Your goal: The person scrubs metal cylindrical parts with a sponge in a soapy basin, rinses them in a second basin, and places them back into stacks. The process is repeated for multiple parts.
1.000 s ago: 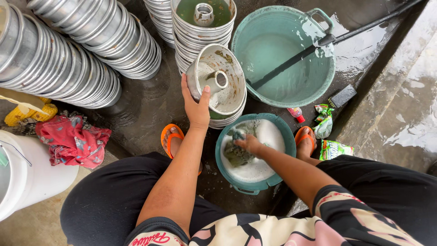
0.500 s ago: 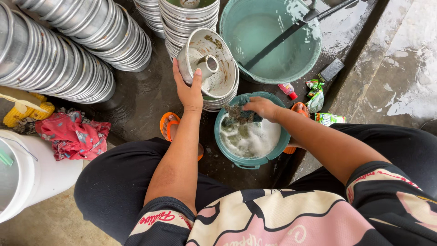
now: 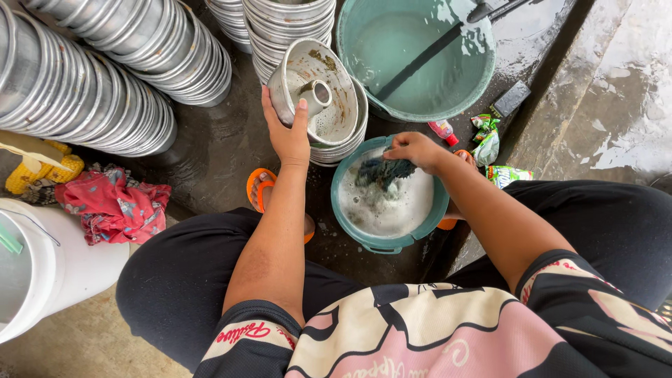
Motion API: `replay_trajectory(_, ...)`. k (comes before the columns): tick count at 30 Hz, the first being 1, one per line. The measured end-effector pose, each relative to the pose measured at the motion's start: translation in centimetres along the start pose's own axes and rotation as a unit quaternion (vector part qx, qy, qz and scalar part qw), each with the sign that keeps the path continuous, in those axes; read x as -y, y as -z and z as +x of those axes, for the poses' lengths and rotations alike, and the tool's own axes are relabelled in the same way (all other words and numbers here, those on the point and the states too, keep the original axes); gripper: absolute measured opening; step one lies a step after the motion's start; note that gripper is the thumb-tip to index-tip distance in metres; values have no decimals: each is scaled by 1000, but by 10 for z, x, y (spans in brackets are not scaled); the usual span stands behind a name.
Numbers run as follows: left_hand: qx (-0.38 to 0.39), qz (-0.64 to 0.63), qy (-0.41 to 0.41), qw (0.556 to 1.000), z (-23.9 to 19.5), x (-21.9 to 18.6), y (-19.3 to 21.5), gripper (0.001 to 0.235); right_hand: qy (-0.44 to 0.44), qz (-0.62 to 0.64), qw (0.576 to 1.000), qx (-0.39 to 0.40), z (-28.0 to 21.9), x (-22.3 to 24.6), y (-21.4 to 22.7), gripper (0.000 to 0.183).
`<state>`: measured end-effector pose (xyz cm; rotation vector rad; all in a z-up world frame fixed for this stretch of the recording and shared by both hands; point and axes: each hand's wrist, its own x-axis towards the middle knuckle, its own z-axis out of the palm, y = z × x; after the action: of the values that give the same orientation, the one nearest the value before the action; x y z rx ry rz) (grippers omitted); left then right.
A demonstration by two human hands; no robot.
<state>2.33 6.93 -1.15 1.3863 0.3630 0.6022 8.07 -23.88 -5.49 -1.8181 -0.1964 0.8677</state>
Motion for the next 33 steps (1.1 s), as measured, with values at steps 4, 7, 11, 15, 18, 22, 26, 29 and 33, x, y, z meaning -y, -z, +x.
replay_trajectory(4, 6, 0, 22, 1000, 2, -4, -1, 87, 55, 192, 980, -3, -13, 71, 10, 27)
replay_trajectory(7, 10, 19, 17, 1000, -1, -4, -4, 87, 97, 321, 942, -23, -6, 116, -15, 19)
replay_trajectory(11, 14, 23, -8, 1000, -5, 4, -7, 85, 129, 242, 959, -73, 29, 137, -83, 6)
replay_trajectory(15, -22, -55, 10, 998, 1, 15, 2, 76, 214, -18, 975, 59, 46, 123, -129, 24)
replay_trajectory(18, -63, -45, 21, 997, 4, 20, 12, 70, 194, -370, 908, 44, 55, 119, -110, 25)
replay_trajectory(22, 45, -41, 52, 997, 18, 11, 23, 70, 268, -678, 684, 44, 82, 139, -59, 21)
replay_trajectory(26, 121, -30, 142, 982, 33, 2, 28, 70, 531, -728, 433, -34, 93, 152, -37, 27)
replay_trajectory(29, 104, -38, 138, 984, 32, 2, 29, 67, 429, -625, 651, 35, 88, 147, -47, 49)
replay_trajectory(33, 60, -87, 87, 991, 24, 7, 20, 63, 335, -531, 778, 8, 76, 115, -83, 54)
